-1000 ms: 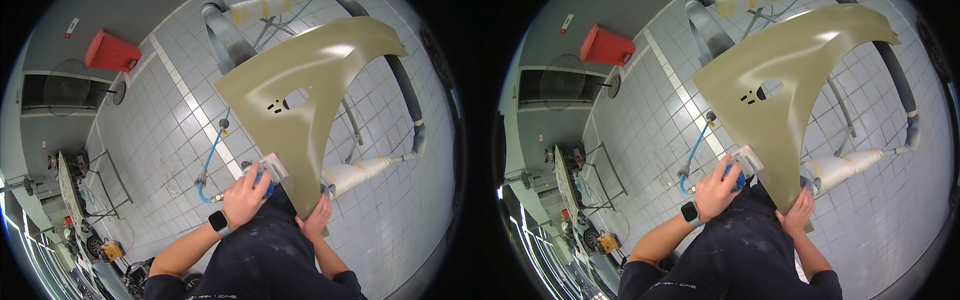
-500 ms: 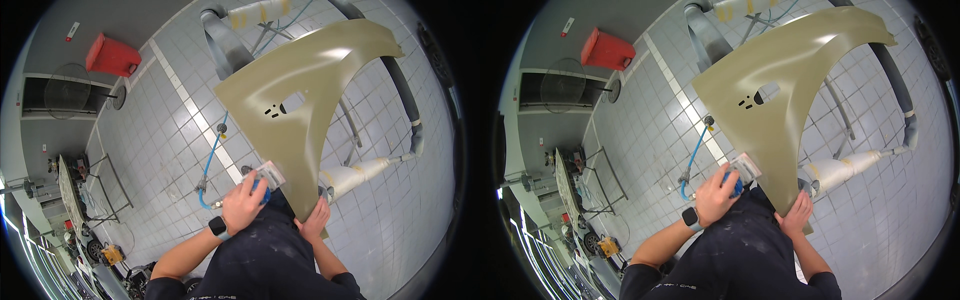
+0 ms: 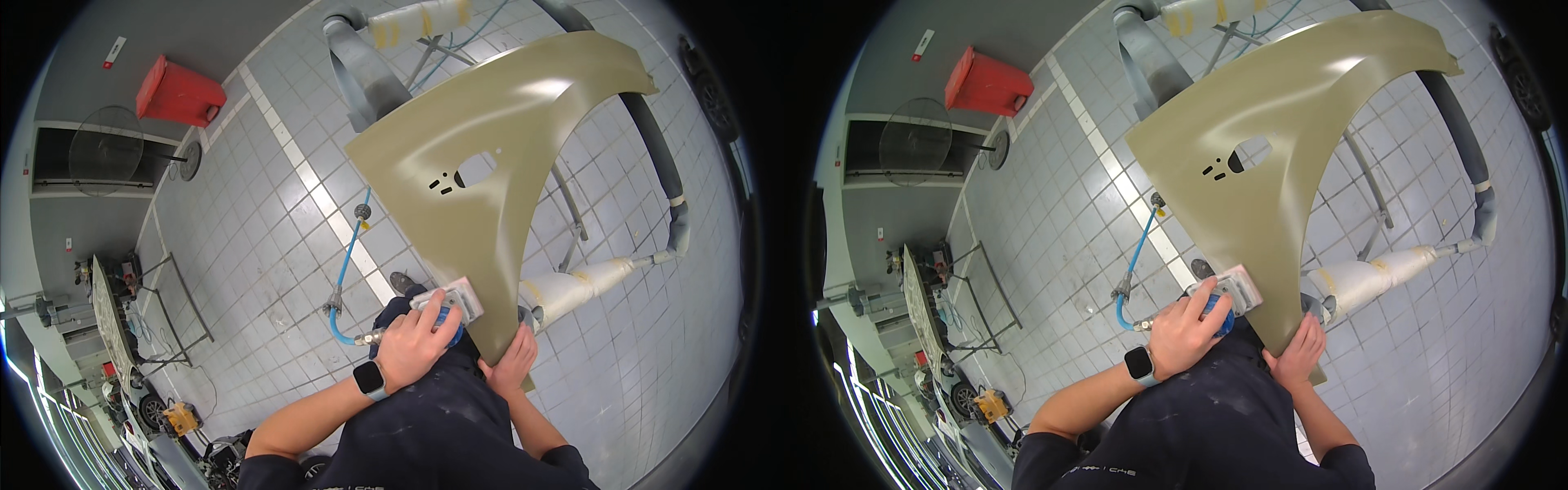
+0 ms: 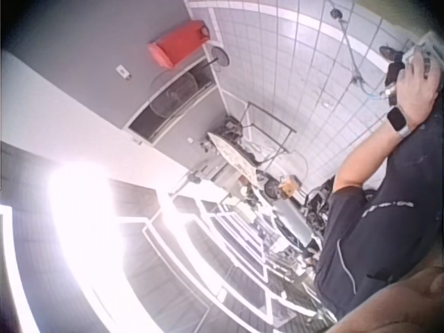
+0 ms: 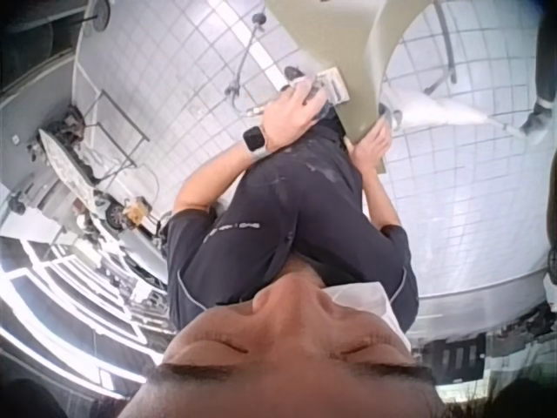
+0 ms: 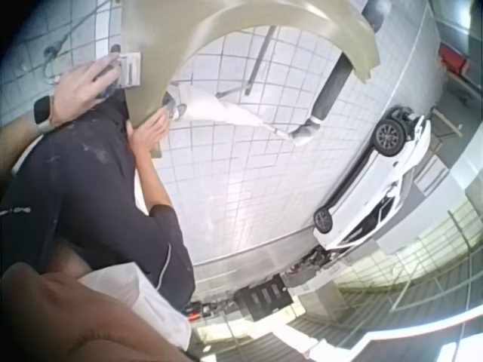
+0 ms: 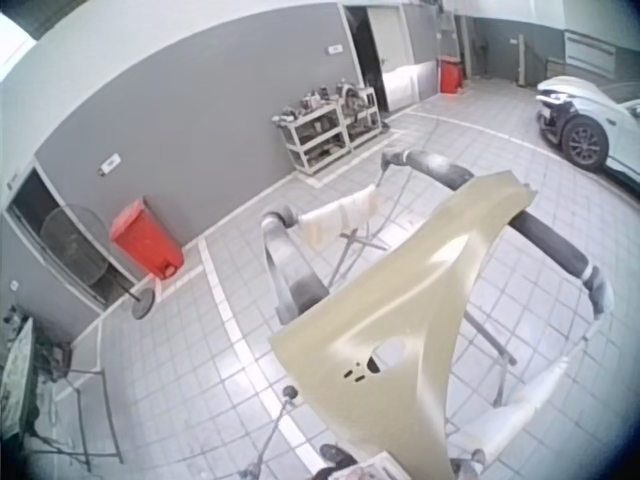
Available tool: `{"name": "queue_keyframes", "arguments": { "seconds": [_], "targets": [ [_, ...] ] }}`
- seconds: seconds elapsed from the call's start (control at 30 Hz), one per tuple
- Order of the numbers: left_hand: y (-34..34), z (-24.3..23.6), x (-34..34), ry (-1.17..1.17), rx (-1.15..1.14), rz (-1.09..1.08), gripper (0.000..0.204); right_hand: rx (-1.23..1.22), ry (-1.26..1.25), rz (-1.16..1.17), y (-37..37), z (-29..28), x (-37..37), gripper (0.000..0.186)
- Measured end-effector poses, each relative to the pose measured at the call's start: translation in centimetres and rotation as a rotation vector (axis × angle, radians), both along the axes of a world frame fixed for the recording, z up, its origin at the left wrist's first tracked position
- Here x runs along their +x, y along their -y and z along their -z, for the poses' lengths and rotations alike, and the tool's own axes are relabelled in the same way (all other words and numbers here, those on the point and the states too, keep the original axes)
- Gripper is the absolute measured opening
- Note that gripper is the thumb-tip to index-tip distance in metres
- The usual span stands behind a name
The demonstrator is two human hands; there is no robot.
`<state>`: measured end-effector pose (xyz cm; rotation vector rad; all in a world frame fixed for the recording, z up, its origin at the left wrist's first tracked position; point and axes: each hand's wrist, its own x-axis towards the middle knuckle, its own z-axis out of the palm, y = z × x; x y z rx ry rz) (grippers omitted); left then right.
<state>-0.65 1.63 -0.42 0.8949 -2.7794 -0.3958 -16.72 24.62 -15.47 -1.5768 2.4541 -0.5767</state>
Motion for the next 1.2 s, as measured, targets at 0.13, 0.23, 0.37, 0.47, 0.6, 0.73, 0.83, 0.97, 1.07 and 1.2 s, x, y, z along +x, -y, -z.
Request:
{"name": "queue_keyframes", "arguments": {
  "seconds": [0.13, 0.23, 0.37, 0.47, 0.6, 0.73, 0.83, 0.97, 1.07, 1.2],
  "targets": [
    [0.7, 0.3, 0.3, 0.017, 0.032, -0.103, 0.069, 0.011, -0.006, -0.011, -0.1, -0.1, -0.1, 0.128],
    [1.0, 0.4, 0.9, 0.025, 0.000, -0.078, 0.074, 0.000, 0.009, -0.007, 0.0, -0.1, -0.1, 0.127],
    [0.1, 0.2, 1.4, -0.034, 0.015, 0.056, 0.072, -0.024, 0.017, 0.004, 0.0, -0.2, 0.0, 0.126],
    [0.6, 0.4, 1.7, -0.006, 0.010, -0.026, 0.069, -0.032, 0.022, 0.003, -0.1, 0.0, -0.1, 0.126],
    [1.8, 0.7, 2.0, 0.003, -0.017, -0.109, 0.066, -0.021, 0.002, 0.000, 0.0, 0.3, -0.2, 0.126],
    [0.8, 0.3, 2.2, -0.004, 0.029, -0.031, 0.064, -0.011, 0.014, 0.004, 0.0, 0.1, -0.2, 0.124],
    [0.5, 0.4, 2.3, 0.009, 0.043, -0.006, 0.063, -0.029, 0.006, 0.004, 0.1, 0.1, -0.1, 0.123],
    [1.5, 1.2, 2.4, -0.034, -0.030, -0.088, 0.067, -0.025, 0.001, 0.001, 0.1, 0.2, -0.1, 0.123],
    [1.5, 1.3, 2.0, -0.055, -0.062, -0.074, 0.059, -0.007, 0.007, 0.007, 0.0, 0.1, -0.2, 0.123],
    [0.4, 1.0, 0.6, -0.050, -0.116, 0.063, 0.042, 0.004, -0.007, -0.009, -0.2, 0.3, -0.2, 0.122]
  ]
}}
